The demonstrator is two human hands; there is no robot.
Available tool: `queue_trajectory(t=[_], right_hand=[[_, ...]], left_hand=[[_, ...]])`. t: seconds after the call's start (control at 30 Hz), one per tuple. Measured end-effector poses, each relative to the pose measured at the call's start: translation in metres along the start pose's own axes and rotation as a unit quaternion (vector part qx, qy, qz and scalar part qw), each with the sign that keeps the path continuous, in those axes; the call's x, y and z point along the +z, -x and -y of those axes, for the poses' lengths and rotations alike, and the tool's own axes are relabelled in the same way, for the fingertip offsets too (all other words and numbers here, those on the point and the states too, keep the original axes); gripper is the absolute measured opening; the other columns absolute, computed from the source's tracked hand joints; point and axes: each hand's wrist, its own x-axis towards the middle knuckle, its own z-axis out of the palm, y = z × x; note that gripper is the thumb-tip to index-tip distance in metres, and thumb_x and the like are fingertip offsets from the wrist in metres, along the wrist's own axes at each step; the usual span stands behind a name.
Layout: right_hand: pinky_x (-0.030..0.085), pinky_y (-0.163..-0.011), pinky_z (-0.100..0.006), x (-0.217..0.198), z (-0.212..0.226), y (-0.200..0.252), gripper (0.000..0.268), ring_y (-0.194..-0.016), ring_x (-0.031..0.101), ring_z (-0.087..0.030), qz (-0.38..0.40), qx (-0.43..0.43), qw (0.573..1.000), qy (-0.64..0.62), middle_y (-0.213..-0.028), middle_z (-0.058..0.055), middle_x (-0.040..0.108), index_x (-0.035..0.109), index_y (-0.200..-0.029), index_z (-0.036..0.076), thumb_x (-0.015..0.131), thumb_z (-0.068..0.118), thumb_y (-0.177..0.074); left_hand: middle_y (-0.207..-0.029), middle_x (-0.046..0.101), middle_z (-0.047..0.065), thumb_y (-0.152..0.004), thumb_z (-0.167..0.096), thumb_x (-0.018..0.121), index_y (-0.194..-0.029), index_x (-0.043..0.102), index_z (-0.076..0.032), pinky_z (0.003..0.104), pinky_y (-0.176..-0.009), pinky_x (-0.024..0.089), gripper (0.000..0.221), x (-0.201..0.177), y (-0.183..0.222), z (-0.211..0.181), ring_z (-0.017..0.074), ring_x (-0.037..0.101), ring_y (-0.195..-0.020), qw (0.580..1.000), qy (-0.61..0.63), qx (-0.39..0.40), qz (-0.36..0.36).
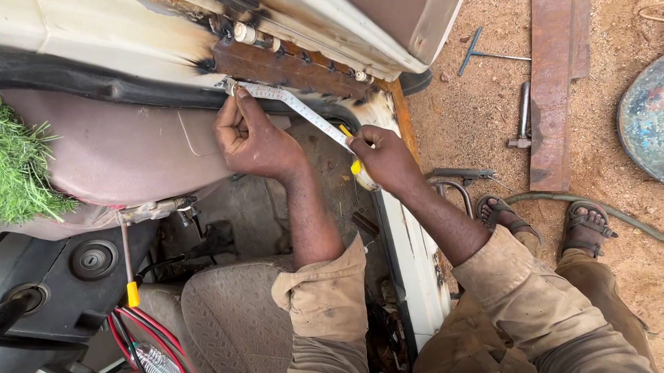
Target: Grinding, measuring, and preparing metal parts to repair a vehicle door hinge area.
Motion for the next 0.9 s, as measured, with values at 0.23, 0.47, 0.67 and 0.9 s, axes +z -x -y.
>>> queue_trajectory(t=[0.23,0.47,0.67,0.9], right_hand=[[0.051,-0.072,-0.039,0.000,-0.002,-0.001,0.035,-0.071,0.065,-0.018,-0.004,0.004,1.000,0.007,-0.074,-0.010,0.067,0.067,-0.084,0.005,0.065,0.037,-0.098],[0.051,-0.073,-0.039,-0.002,-0.004,-0.004,0.036,-0.072,0.066,-0.020,-0.010,-0.016,1.000,0.012,-0.075,-0.011,0.067,0.066,-0.084,0.004,0.066,0.038,-0.097],[0.051,-0.072,-0.040,-0.005,-0.005,0.000,0.036,-0.071,0.065,-0.021,-0.011,-0.031,0.999,0.016,-0.074,-0.011,0.066,0.065,-0.084,0.004,0.066,0.037,-0.098],[0.052,-0.068,-0.039,-0.012,0.003,0.002,0.035,-0.068,0.064,-0.017,0.007,0.020,1.000,0.023,-0.073,-0.008,0.064,0.066,-0.084,0.007,0.063,0.039,-0.099]], left_hand=[[-0.093,0.074,0.015,-0.100,0.000,0.069,-0.105,0.069,0.009,0.023,-0.068,0.059,0.010,0.001,-0.001,-0.002,0.0117,0.070,-0.082,1.000,-0.016,-0.001,-0.010],[-0.094,0.075,0.016,-0.100,0.000,0.069,-0.106,0.069,0.009,0.023,-0.069,0.061,0.011,0.002,-0.001,0.000,0.0124,0.072,-0.083,1.000,-0.016,0.000,-0.013],[-0.094,0.075,0.016,-0.100,0.000,0.068,-0.107,0.069,0.010,0.021,-0.061,0.055,0.012,0.002,-0.001,0.001,0.0108,0.070,-0.078,1.000,-0.014,-0.017,-0.021],[-0.094,0.075,0.014,-0.101,-0.004,0.067,-0.112,0.068,0.008,0.018,-0.054,0.051,0.016,-0.001,0.000,0.001,0.0080,0.071,-0.077,0.999,-0.029,-0.017,-0.006]])
